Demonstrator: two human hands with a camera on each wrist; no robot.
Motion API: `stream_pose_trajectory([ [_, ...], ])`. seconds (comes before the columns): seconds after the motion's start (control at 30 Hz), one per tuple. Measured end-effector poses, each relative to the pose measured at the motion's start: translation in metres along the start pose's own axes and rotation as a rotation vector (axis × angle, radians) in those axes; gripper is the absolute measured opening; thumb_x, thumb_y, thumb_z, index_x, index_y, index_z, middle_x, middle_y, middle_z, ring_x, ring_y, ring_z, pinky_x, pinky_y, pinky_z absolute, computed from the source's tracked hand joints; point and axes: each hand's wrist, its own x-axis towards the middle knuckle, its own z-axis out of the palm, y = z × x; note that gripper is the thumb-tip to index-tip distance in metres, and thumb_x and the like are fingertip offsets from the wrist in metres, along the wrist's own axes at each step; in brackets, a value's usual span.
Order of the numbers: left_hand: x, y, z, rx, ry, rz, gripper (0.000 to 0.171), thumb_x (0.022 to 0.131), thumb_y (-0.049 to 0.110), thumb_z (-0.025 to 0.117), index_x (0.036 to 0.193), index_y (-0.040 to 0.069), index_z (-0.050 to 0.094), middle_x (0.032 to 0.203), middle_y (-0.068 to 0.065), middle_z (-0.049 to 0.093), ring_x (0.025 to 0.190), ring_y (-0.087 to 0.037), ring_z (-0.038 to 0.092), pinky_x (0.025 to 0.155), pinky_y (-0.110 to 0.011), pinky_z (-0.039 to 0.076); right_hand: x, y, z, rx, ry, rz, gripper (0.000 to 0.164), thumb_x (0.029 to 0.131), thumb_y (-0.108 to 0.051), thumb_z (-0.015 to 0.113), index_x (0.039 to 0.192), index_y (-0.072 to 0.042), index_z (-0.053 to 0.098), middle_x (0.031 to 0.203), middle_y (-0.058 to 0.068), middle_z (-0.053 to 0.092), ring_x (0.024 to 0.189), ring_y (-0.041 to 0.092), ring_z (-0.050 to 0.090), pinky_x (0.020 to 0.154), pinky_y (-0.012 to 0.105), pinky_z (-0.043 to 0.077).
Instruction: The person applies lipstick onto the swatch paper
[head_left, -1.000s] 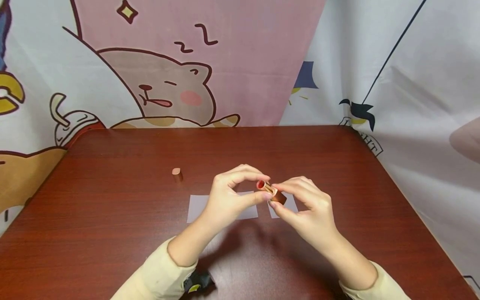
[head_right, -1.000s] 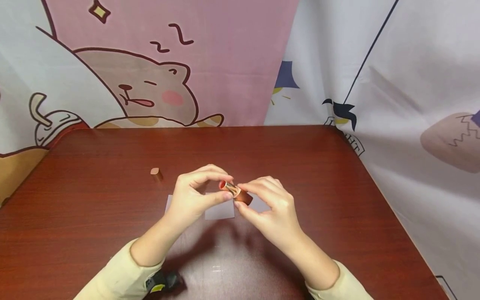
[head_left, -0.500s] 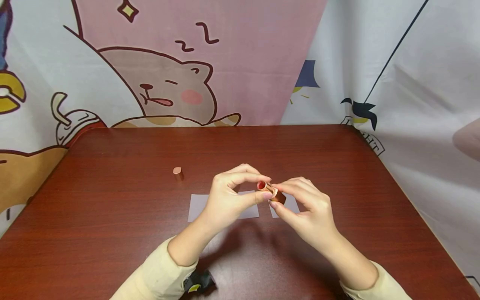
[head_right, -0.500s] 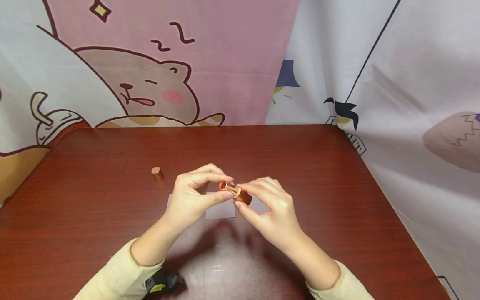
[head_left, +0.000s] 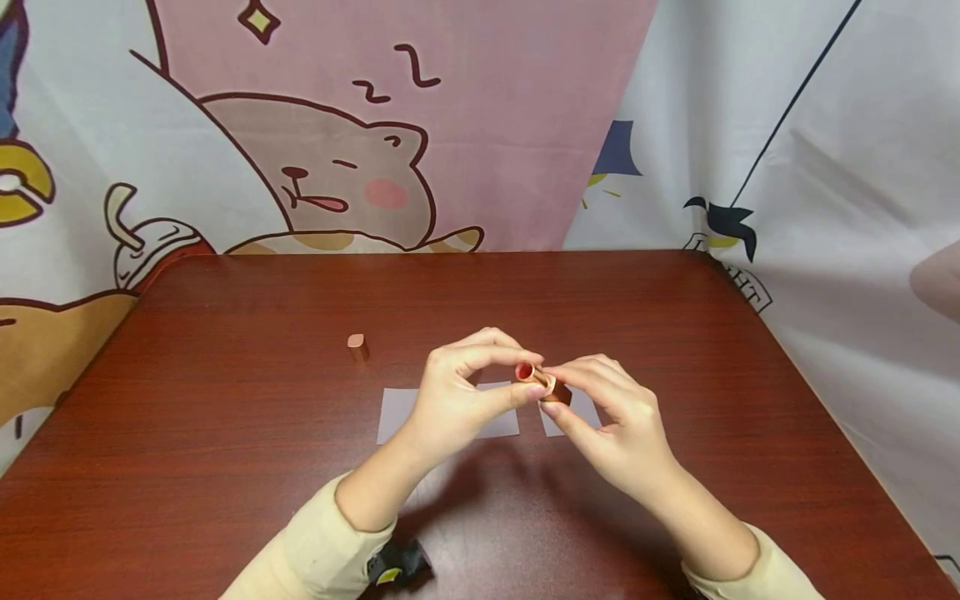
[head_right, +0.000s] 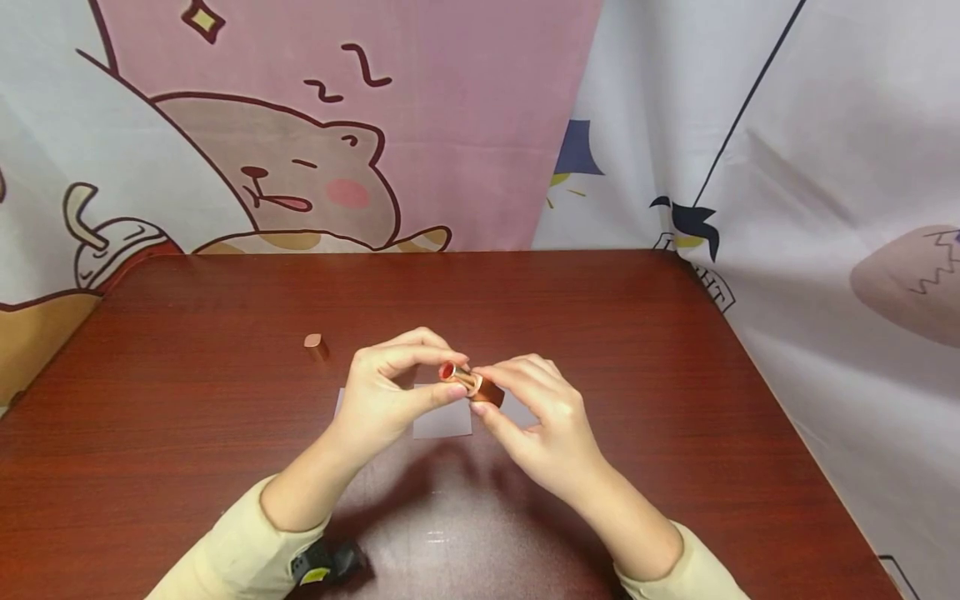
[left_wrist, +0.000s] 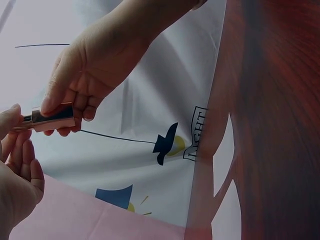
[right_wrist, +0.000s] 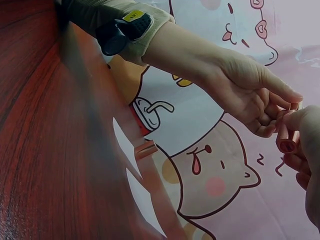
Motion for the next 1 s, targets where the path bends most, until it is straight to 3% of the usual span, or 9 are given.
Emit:
stream_pose_trajectory([
  [0.4,0.0001,0.0012,-0.0001,-0.009,-0.005,-0.001,0.024,0.071,-0.009,0.079,0.094,-0.007,0.072,0.084,-0.008,0.066,0.081,-0.020,0.062,0.075,-0.036,0.053,-0.0015,0.0016,0.0001,0.013,-0.026,-0.015,0.032,0.095,-0.028,0.062,0.100,0.003,0.069,0.091,0.009,0.068,0.085,0.020,0.060,0.082,0.024,0.045],
  [0.6,-0.0001,0.0008,-0.0008,-0.010,-0.008,0.003,0.024,0.071,-0.009,0.079,0.094,-0.006,0.072,0.084,-0.008,0.065,0.080,-0.020,0.061,0.073,-0.044,0.053,-0.0016,0.0016,0.0002,0.021,-0.045,-0.014,0.032,0.096,-0.027,0.059,0.102,0.003,0.068,0.094,0.009,0.068,0.087,0.020,0.059,0.082,0.024,0.045],
  [0.8,0.0005,0.0000,-0.0010,-0.018,-0.012,0.018,0.024,0.071,-0.011,0.078,0.094,-0.008,0.071,0.083,-0.008,0.065,0.079,-0.020,0.060,0.074,-0.037,0.053,-0.0022,0.0022,0.0004,0.007,-0.062,-0.011,0.032,0.098,-0.026,0.056,0.104,0.003,0.067,0.095,0.008,0.067,0.088,0.019,0.059,0.082,0.023,0.045],
  [1.0,0.0007,0.0001,-0.0014,-0.028,-0.012,0.020,0.025,0.071,-0.012,0.078,0.094,-0.009,0.071,0.083,-0.009,0.065,0.079,-0.020,0.060,0.071,-0.044,0.053,-0.0031,0.0027,0.0013,0.015,-0.083,0.000,0.034,0.099,-0.025,0.053,0.106,0.005,0.066,0.097,0.008,0.066,0.089,0.019,0.059,0.082,0.022,0.045],
])
